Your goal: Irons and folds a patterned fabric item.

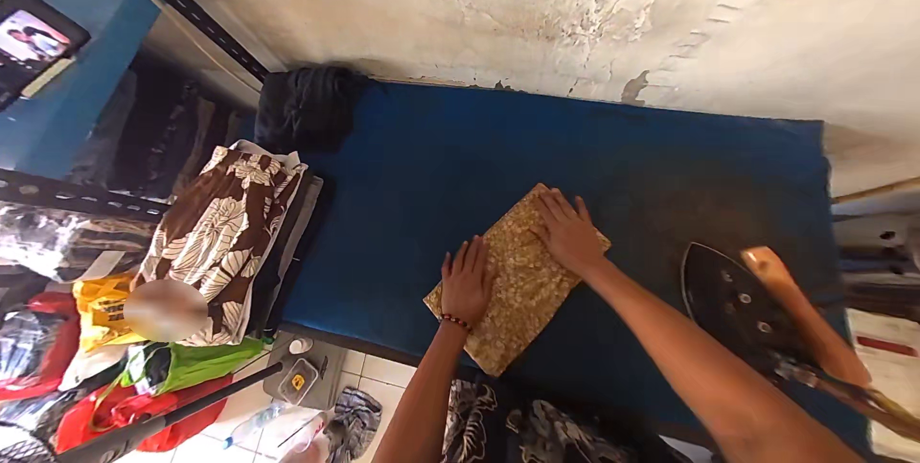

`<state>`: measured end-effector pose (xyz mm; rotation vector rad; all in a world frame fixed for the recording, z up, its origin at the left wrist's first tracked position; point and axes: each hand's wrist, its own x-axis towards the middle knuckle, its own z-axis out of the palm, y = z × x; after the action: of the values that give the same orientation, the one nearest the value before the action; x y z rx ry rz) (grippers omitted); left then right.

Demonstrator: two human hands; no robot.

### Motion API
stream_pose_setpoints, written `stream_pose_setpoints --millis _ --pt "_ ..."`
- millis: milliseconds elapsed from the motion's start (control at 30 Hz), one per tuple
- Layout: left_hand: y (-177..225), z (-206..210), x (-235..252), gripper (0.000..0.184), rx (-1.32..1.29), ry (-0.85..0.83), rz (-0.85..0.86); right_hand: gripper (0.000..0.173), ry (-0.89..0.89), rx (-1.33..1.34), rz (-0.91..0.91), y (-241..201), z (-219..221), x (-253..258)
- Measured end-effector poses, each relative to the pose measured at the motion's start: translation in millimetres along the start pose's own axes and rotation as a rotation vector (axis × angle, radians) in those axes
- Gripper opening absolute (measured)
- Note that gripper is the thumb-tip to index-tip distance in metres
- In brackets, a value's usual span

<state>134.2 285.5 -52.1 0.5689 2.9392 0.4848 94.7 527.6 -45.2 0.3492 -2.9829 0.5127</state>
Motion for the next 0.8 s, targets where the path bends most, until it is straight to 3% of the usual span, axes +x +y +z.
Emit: stream_pose_setpoints --millis 100,167,233,333,433,533,633,700,800 --pt "-4 0 1 0.059 0.003 -0.052 -0.055 0.063 -0.129 0.039 0.024 30 -4 -7" --pt "-5 -7 -4 0.061 -0.022 -0.078 -0.047 0.068 -0.102 -0.024 0.068 32 -38 -17" --pt "-11 -14 -21 0.063 -0.037 0.027 -0.011 0.078 -0.010 -0.138 0.194 38 -97 -47" --pt "-21 -19 -62 0.063 -0.049 0.162 0.017 0.098 -0.002 -0.198 0.510 82 -166 -144" --pt "-35 -7 -93 0.068 -0.033 0.122 -0.013 0.096 -0.081 -0.040 0.962 124 -168 -224" --pt "-44 3 -96 0.069 -0.040 0.085 -0.019 0.092 0.035 0.205 1.271 120 -161 -213" --pt "-42 -5 -97 0.072 -0.092 0.038 -0.017 0.062 0.084 0.558 1.429 91 -171 -174" --pt "-44 -10 -98 0.074 -0.074 0.100 0.026 0.055 0.024 0.617 1.391 52 -185 -138" --pt "-57 -10 -109 0.077 -0.075 0.105 0.048 0.044 -0.156 0.467 1.202 -20 -182 -94"
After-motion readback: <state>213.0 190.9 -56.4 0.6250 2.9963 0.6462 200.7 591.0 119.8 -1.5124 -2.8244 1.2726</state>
